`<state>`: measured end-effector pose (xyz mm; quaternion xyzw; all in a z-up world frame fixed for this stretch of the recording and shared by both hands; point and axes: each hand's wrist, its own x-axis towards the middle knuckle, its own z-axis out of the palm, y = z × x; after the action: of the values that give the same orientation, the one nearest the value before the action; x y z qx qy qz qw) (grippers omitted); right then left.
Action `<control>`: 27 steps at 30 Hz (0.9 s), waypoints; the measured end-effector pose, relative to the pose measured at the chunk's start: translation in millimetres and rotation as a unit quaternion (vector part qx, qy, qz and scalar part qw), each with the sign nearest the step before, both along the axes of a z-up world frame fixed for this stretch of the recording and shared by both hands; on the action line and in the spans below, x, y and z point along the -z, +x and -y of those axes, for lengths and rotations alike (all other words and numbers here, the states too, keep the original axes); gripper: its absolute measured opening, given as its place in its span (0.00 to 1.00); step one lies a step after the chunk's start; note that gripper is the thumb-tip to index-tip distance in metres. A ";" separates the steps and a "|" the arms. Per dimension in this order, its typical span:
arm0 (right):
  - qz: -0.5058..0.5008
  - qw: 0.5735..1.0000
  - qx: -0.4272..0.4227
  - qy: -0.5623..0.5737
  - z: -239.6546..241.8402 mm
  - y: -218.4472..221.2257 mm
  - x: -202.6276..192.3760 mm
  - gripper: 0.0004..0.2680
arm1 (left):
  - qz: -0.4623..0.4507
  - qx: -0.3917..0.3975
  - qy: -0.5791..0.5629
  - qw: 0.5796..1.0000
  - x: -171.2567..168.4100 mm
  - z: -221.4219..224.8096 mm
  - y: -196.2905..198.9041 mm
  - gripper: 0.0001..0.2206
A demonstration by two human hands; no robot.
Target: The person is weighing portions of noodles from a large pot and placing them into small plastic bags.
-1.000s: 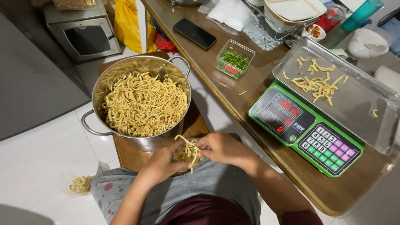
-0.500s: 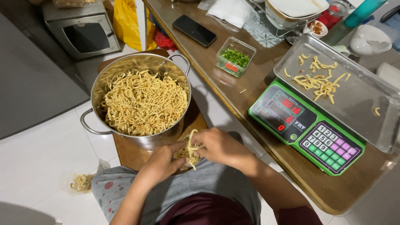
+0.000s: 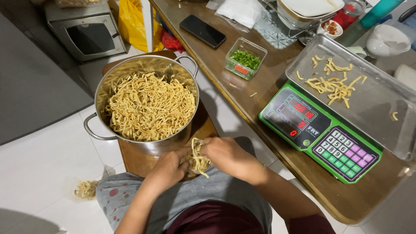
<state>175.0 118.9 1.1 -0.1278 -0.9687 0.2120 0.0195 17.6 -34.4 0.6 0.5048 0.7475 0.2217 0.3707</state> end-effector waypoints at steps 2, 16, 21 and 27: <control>-0.001 1.000 -0.020 0.022 -4.7 4.6 12.2 0.07 | 0.007 -0.003 -0.007 1.000 -1.3 -1.3 0.1 0.23; -0.022 1.000 -0.016 0.007 0.8 -8.3 3.8 0.05 | -0.015 0.016 -0.011 1.000 -16.5 -1.1 1.5 0.18; 0.014 0.996 -0.038 -0.077 -2.8 -0.8 -41.0 0.06 | 0.002 0.014 0.009 1.000 -23.0 -2.1 1.5 0.20; 0.004 0.997 -0.069 0.030 -0.3 1.5 -12.9 0.07 | -0.014 0.027 -0.014 0.999 -7.1 -10.0 -3.3 0.25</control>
<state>176.5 119.2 14.0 -0.0605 -0.9812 0.1835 0.0046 14.3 -24.3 7.8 0.5224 0.7420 0.1940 0.3727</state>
